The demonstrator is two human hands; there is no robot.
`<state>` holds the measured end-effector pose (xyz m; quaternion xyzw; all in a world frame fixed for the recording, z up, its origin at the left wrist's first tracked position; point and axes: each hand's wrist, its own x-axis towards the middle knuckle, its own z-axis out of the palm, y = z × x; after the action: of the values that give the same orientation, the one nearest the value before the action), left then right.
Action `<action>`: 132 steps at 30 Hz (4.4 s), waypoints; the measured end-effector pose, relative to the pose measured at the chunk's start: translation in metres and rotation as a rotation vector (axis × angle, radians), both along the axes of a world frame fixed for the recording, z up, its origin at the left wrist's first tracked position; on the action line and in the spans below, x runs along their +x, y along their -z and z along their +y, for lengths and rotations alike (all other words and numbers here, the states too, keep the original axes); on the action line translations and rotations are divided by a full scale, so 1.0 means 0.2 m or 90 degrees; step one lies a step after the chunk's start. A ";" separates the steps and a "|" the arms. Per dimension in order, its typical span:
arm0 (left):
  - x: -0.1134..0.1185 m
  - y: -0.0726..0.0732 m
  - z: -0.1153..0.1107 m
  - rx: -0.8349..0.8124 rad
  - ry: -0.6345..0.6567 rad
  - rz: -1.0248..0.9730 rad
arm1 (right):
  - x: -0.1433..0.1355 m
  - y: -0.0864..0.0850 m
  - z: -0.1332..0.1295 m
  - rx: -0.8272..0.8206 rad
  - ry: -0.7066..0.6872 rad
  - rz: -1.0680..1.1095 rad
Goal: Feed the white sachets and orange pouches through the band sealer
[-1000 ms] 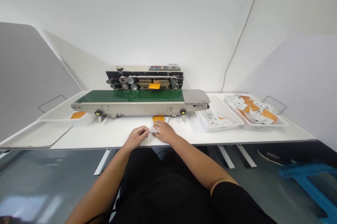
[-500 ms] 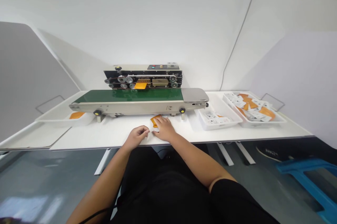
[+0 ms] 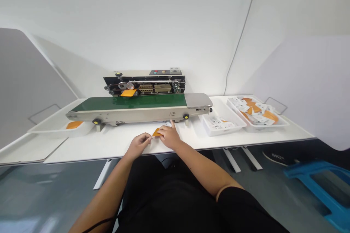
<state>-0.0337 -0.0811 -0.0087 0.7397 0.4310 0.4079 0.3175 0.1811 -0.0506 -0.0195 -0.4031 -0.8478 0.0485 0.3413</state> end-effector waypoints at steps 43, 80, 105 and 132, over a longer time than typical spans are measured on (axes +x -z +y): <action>-0.02 0.02 0.00 0.206 -0.105 -0.035 | 0.03 -0.03 -0.03 -0.202 -0.231 0.347; -0.02 0.02 -0.04 0.220 -0.018 0.005 | 0.48 -0.71 0.81 -0.380 0.270 0.804; -0.01 -0.01 -0.04 0.195 0.004 0.072 | 0.16 -0.73 0.66 -0.013 0.118 -0.131; -0.01 0.02 -0.04 0.186 0.014 0.054 | -0.38 -0.63 0.44 0.162 -0.033 -0.265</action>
<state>-0.0366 -0.0888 -0.0127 0.7991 0.3718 0.4312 0.1928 0.1059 0.0369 0.1056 -0.3363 -0.9092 -0.1338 0.2060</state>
